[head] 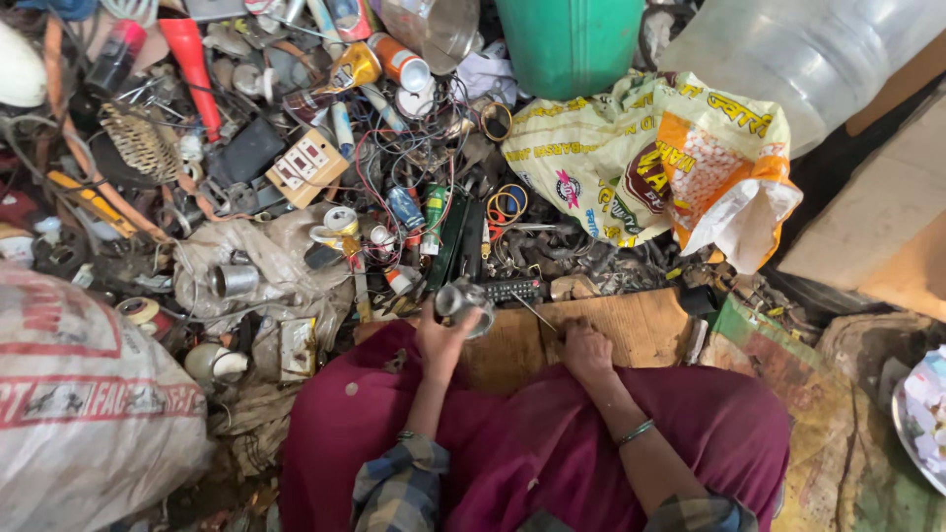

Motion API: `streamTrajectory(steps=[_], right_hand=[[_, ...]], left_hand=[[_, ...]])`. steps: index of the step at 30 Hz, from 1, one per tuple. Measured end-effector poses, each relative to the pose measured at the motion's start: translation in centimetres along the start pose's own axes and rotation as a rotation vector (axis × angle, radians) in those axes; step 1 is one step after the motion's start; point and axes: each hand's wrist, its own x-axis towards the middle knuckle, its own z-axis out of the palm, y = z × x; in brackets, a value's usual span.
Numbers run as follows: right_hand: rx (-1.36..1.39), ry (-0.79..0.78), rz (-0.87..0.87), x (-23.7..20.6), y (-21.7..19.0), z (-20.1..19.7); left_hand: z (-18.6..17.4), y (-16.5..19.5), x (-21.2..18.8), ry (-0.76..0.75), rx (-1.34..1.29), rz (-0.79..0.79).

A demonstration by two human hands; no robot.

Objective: The person sits on the floor of a scrap-filled workshop and uses a screwdriver to work on a small metal component, repeatedly turning the screwdriver against the part while holding it steady with the other hand.

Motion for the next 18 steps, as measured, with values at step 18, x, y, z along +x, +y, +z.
streamTrajectory(steps=[18], right_hand=[[1.195,0.769,-0.229,-4.2,-3.7,-4.3]], left_hand=[[-4.4,-3.6,-4.1,-0.298,-1.391,-0.372]])
